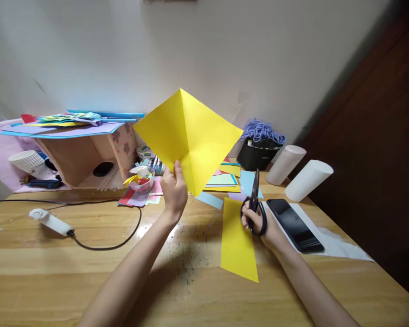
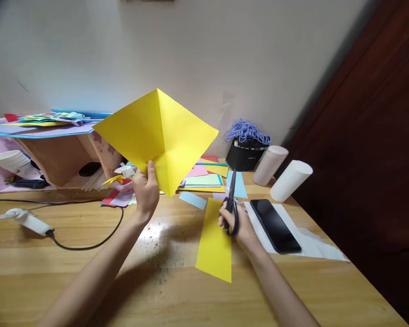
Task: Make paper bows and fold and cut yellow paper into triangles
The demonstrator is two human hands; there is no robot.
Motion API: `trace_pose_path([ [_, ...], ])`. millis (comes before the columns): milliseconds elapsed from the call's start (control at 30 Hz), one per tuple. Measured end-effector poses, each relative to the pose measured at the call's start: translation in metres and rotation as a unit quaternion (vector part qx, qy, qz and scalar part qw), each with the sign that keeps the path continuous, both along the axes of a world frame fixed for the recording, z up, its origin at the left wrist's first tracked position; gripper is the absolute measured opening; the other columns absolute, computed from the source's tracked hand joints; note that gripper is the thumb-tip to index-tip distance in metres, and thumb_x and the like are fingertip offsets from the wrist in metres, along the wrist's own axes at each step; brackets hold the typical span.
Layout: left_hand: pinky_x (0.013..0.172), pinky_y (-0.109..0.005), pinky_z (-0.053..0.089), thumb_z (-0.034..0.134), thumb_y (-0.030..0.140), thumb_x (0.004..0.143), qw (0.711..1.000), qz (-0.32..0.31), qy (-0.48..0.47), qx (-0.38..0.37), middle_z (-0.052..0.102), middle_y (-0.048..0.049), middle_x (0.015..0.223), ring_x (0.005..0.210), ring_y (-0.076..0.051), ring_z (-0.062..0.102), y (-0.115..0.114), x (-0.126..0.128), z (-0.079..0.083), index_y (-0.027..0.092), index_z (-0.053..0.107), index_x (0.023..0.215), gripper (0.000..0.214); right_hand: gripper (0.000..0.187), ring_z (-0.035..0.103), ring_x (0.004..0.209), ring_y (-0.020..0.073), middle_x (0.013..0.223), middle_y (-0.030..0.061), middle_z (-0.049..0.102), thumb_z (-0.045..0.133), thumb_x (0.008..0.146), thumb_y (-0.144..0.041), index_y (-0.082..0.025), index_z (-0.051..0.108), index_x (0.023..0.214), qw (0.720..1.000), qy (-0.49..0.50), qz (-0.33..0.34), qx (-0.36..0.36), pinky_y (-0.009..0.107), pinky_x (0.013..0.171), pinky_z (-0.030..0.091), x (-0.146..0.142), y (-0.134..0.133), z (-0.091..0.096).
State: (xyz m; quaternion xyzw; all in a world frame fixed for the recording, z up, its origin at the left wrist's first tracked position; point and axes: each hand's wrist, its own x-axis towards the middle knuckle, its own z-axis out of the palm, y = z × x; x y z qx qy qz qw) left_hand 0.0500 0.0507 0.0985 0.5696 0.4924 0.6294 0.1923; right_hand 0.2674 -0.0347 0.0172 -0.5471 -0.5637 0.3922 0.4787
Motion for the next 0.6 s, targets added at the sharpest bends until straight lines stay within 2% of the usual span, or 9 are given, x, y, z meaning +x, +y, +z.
trace_pose_path([
  [33, 0.070, -0.028, 0.046, 0.036, 0.043, 0.090, 1.000, 0.012, 0.002, 0.000, 0.066, -0.0082, 0.084, 0.077, -0.018, 0.061, 0.003, 0.003, 0.000, 0.016, 0.057, 0.082, 0.035, 0.022, 0.047, 0.043, 0.0135, 0.054, -0.0022, 0.047, 0.047, 0.084, -0.043, -0.023, 0.041, 0.079, 0.995, 0.092, 0.020, -0.018, 0.027, 0.043, 0.038, -0.012, -0.005, 0.002],
  [100, 0.072, -0.029, 0.045, 0.036, 0.042, 0.090, 1.000, 0.020, 0.003, -0.005, 0.066, -0.0083, 0.085, 0.078, -0.018, 0.061, 0.008, 0.009, -0.003, 0.016, 0.056, 0.083, 0.034, 0.031, 0.047, 0.043, 0.0101, 0.066, -0.0018, 0.047, 0.048, 0.083, -0.053, -0.022, 0.046, 0.085, 0.965, 0.246, 0.063, -0.059, 0.024, 0.041, 0.038, -0.037, -0.015, 0.003],
  [200, 0.069, -0.029, 0.044, 0.035, 0.041, 0.090, 1.000, 0.016, 0.004, -0.022, 0.065, -0.0080, 0.081, 0.075, -0.018, 0.061, 0.012, 0.015, -0.011, 0.016, 0.056, 0.082, 0.033, 0.047, 0.050, 0.048, 0.0098, 0.069, -0.0027, 0.041, 0.041, 0.079, -0.067, -0.023, 0.051, 0.090, 0.923, 0.354, 0.107, -0.105, 0.025, 0.045, 0.044, -0.065, -0.027, -0.004],
  [267, 0.065, -0.029, 0.043, 0.035, 0.040, 0.090, 0.999, 0.017, 0.017, -0.033, 0.064, -0.0077, 0.076, 0.071, -0.018, 0.060, 0.013, 0.017, -0.016, 0.016, 0.055, 0.079, 0.033, 0.064, 0.051, 0.049, 0.0106, 0.071, -0.0024, 0.041, 0.044, 0.064, -0.081, -0.023, 0.052, 0.091, 0.910, 0.360, 0.172, -0.109, 0.028, 0.048, 0.048, -0.074, -0.033, -0.012],
  [333, 0.064, -0.028, 0.042, 0.035, 0.038, 0.091, 0.999, 0.016, 0.031, -0.038, 0.063, -0.0076, 0.075, 0.070, -0.018, 0.060, 0.012, 0.019, -0.019, 0.017, 0.055, 0.078, 0.032, 0.070, 0.049, 0.051, 0.0099, 0.073, -0.0022, 0.040, 0.047, 0.058, -0.083, -0.022, 0.051, 0.093, 0.914, 0.334, 0.206, -0.104, 0.030, 0.053, 0.049, -0.078, -0.038, -0.018],
  [467, 0.061, -0.027, 0.041, 0.036, 0.036, 0.091, 0.998, 0.013, 0.044, -0.036, 0.063, -0.0063, 0.073, 0.066, -0.016, 0.058, 0.010, 0.023, -0.022, 0.017, 0.056, 0.080, 0.029, 0.061, 0.044, 0.053, 0.0075, 0.074, -0.0028, 0.036, 0.045, 0.068, -0.076, -0.021, 0.047, 0.095, 0.938, 0.253, 0.212, -0.107, 0.031, 0.060, 0.051, -0.078, -0.044, -0.013],
  [600, 0.058, -0.026, 0.038, 0.036, 0.034, 0.092, 0.998, 0.009, 0.062, -0.014, 0.061, -0.0052, 0.067, 0.060, -0.015, 0.055, 0.007, 0.029, -0.026, 0.017, 0.055, 0.073, 0.032, 0.065, 0.041, 0.051, 0.0058, 0.073, -0.0041, 0.034, 0.042, 0.068, -0.078, -0.020, 0.044, 0.095, 0.954, 0.198, 0.193, -0.112, 0.031, 0.060, 0.050, -0.078, -0.044, -0.003],
])
